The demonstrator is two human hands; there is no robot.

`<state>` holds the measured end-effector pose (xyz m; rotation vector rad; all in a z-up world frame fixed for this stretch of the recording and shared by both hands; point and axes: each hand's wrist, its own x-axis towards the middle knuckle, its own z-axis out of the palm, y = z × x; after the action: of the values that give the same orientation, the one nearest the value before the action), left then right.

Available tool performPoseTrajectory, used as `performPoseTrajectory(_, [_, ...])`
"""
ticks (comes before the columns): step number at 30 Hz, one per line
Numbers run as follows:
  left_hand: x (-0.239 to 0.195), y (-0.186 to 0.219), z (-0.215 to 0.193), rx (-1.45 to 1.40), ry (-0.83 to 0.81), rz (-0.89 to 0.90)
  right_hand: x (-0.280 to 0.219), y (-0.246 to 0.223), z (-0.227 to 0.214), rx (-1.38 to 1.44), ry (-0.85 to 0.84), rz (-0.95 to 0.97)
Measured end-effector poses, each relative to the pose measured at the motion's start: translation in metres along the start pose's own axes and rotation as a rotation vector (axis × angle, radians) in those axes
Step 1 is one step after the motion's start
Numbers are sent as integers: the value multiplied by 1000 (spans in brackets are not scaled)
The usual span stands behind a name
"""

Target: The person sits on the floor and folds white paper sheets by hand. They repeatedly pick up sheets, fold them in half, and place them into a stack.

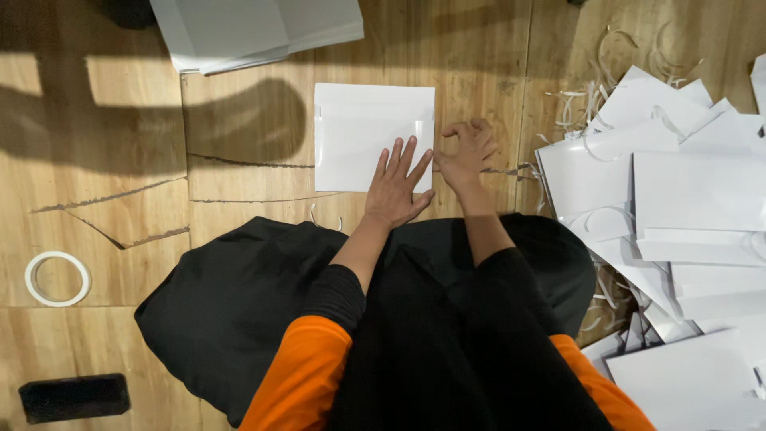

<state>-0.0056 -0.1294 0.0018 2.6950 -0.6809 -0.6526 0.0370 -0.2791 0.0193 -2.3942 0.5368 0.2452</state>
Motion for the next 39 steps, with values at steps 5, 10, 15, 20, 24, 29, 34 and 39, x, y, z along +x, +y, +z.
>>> performPoseTrajectory(5, [-1,1,-1,16,5,-7,23,-15,22,-51,332,232])
performPoseTrajectory(10, [2,-1,5,-33,45,-21,6,1,9,-5,157,67])
performPoseTrajectory(15, [0,-2,8,-170,181,-4,-20,13,1,29,25,-99])
performPoseTrajectory(20, [0,-2,9,-153,257,5,6,-12,7,9,188,39])
performPoseTrajectory(24, [-2,0,-6,-107,214,-11,16,-36,2,-36,192,168])
performPoseTrajectory(29, [-2,2,-9,-129,268,7,-15,-13,-19,-133,-172,208])
performPoseTrajectory(34, [-2,3,0,-149,300,5,-63,5,-24,-226,-257,117])
performPoseTrajectory(39, [-14,13,-11,-306,321,-27,-78,-5,-12,-172,-177,84])
